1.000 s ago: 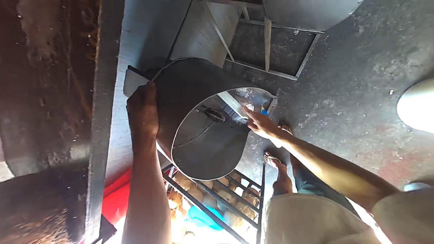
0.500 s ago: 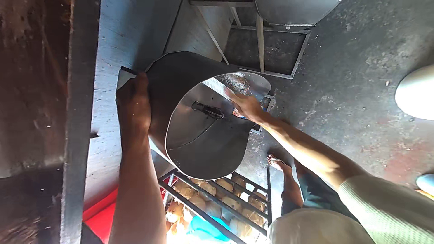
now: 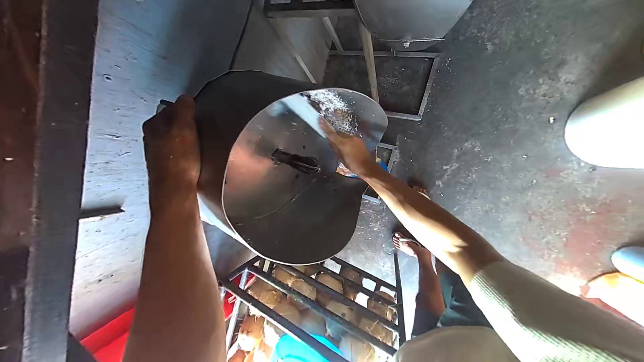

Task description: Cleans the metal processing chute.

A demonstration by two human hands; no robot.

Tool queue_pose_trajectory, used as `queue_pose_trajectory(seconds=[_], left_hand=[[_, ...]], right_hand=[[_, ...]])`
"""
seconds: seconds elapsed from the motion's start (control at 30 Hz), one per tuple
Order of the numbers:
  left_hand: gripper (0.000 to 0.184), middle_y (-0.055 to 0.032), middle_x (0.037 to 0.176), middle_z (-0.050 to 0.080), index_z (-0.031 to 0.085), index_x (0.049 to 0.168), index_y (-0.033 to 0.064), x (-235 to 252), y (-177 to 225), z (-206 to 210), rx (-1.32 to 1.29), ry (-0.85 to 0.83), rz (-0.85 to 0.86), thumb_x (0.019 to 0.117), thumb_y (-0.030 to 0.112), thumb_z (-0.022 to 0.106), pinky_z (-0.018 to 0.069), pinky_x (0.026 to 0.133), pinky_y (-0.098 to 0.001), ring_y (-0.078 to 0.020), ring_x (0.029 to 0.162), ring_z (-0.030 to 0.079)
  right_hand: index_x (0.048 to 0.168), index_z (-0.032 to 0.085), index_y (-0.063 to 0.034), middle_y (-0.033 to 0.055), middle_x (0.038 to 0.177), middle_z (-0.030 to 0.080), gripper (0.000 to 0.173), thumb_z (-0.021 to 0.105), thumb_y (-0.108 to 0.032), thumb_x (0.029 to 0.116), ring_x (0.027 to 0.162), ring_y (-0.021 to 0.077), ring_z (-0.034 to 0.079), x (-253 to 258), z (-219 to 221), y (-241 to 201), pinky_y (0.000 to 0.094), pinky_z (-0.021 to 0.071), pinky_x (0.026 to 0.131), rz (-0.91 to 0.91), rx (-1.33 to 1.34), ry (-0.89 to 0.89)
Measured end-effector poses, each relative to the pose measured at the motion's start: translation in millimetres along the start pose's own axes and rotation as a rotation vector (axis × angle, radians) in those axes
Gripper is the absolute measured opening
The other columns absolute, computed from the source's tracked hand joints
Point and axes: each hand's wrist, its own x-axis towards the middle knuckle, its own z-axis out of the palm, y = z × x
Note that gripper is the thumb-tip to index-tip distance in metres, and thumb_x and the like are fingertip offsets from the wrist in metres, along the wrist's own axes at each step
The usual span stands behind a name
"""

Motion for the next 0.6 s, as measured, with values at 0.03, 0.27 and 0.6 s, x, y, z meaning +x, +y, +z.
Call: queue_pose_trajectory(seconds=[0.03,0.27,0.6], left_hand=[[0.059,-0.0117,0.096,0.062,0.063,0.1,0.0047,-0.1,-1.5,-0.7,0.014,-0.011,-0.007,0.1051,0.057,0.037,0.0482,0.079,-0.0518,-0.0201,0.09,0.06],[0.061,-0.0121,0.093,0.061,0.062,0.094,0.0061,0.3,0.1,-0.6,0.001,-0.012,-0.018,0.104,0.061,0.037,0.0461,0.078,-0.0545,-0.0227,0.09,0.06],[0.067,-0.028,0.132,0.06,0.063,0.127,-0.0011,-6.1,6.5,-6.5,-0.001,-0.059,-0.008,0.1072,0.056,0.033,0.0381,0.104,-0.0689,-0.0425,0.13,0.054]], right_hand=[[0.162,0.032,-0.0313,0.0154,0.092,0.072,0.056,0.046,-0.026,0.108,0.076,0.0368,0.07,-24.4,17.2,17.7,0.0577,0.0579,0.07,0.13,-0.004,-0.071],[0.164,0.025,-0.0314,0.0236,0.113,0.07,0.055,0.036,-0.028,0.1095,0.099,0.0461,0.069,-152.8,26.2,55.3,0.0633,0.0545,0.083,0.354,-0.175,-0.581],[0.152,0.051,-0.0229,0.0152,0.108,0.074,0.048,0.053,-0.018,0.1046,0.087,0.0338,0.073,-76.5,-113.2,-41.7,0.0553,0.0585,0.077,-0.158,-0.157,-0.164]])
